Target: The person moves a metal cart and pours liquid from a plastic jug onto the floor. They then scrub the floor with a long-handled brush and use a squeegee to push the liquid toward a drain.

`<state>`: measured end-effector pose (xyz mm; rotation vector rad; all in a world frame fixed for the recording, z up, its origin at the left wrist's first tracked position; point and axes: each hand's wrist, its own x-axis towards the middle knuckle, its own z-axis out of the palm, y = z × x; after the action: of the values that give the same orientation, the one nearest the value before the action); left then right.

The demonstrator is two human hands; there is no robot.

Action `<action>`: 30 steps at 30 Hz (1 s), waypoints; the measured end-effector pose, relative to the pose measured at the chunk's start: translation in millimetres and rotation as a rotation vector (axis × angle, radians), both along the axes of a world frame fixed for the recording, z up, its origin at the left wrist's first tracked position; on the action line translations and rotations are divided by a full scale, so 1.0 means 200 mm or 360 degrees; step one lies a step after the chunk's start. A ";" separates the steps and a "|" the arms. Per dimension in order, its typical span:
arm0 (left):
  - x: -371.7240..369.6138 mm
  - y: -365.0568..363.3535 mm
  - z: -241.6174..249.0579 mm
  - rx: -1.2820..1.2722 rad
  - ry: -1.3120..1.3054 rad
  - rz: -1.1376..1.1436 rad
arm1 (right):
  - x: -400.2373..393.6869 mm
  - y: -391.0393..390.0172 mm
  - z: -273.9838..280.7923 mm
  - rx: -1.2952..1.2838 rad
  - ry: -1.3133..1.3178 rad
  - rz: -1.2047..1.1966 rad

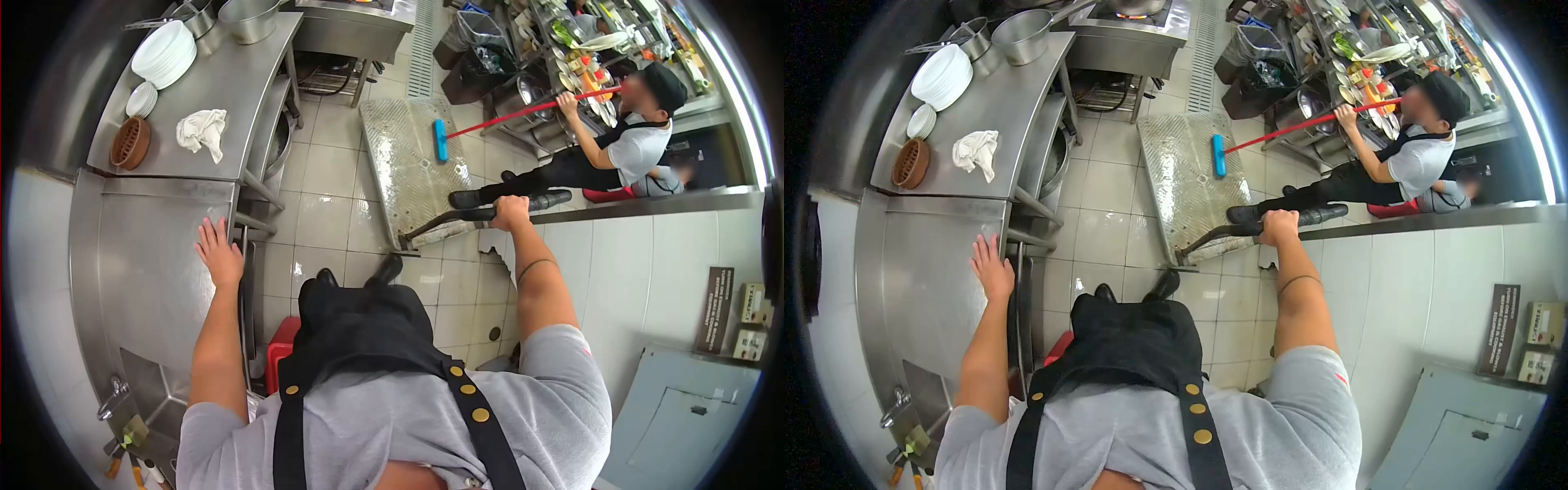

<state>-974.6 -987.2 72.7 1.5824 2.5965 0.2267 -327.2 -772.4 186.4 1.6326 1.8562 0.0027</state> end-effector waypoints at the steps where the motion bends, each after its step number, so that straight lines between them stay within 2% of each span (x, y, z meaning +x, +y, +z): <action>1: 0.01 0.02 0.01 -0.0048 0.0033 0.0002 | -0.01 0.01 0.00 -0.0003 0.0000 0.0011; 4: 0.03 0.02 0.06 -0.0150 0.0039 0.0005 | -0.03 0.04 0.02 -0.0096 -0.0104 -0.0051; 8: -0.01 0.03 0.00 -0.0195 0.0138 0.0002 | 0.00 0.04 0.00 -0.0029 -0.0049 -0.0011; 11: 0.03 0.04 0.06 -0.0209 0.0040 0.0025 | -0.01 0.04 0.00 -0.0035 -0.0077 -0.0051; 30: 0.02 0.05 0.06 -0.0154 0.0020 0.0043 | -0.01 -0.01 0.02 -0.0100 -0.0114 -0.0136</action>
<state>-969.7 -978.0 84.8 1.5226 2.5965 0.0916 -330.1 -775.2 189.8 1.6459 1.7152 -0.0329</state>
